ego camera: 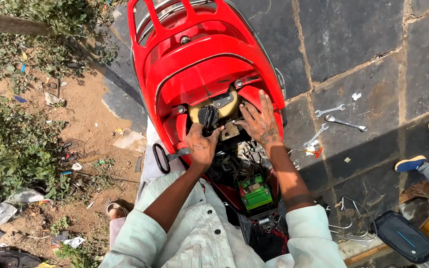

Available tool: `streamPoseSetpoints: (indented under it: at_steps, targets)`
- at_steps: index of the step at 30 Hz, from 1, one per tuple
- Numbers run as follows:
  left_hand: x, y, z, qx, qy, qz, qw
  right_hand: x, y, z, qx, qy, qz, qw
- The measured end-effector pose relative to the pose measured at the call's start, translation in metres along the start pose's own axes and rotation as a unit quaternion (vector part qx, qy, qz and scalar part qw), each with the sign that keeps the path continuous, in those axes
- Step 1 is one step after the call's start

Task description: The person works on a red scooter with its under-seat panel removed, using a screwdriver and wrenches to loosen and tighten fasteners around the fuel tank and battery area. They lift and set aside the scooter seat, reposition around the vehicle, and continue turning wrenches on components inside the open compartment.

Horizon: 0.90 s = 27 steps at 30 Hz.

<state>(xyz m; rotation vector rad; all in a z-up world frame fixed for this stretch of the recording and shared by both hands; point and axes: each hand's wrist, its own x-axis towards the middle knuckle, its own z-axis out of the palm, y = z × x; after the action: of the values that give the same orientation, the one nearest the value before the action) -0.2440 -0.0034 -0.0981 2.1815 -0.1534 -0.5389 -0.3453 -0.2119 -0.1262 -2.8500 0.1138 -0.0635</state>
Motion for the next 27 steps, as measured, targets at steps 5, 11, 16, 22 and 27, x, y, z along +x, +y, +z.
streamPoseSetpoints:
  at_steps: [5,11,16,22,27]
  targets:
    - [0.005,0.015,0.001,-0.048,0.011,0.014,0.999,-0.004,0.008,0.009,0.019,-0.007,0.002,1.0]
    - [0.03,0.017,0.002,-0.073,-0.011,-0.021,0.997,0.005,0.019,0.023,0.004,-0.008,-0.008,1.0]
    - [0.035,0.005,0.01,-0.026,-0.016,-0.049,0.998,-0.008,0.021,0.039,0.008,-0.023,-0.004,1.0]
    - [0.048,0.0,0.013,-0.047,-0.013,-0.023,0.999,-0.021,0.021,0.059,-0.019,-0.025,0.007,0.999]
    - [0.039,0.001,0.015,-0.107,-0.023,-0.02,0.994,0.003,0.013,0.046,-0.031,-0.029,0.036,0.998]
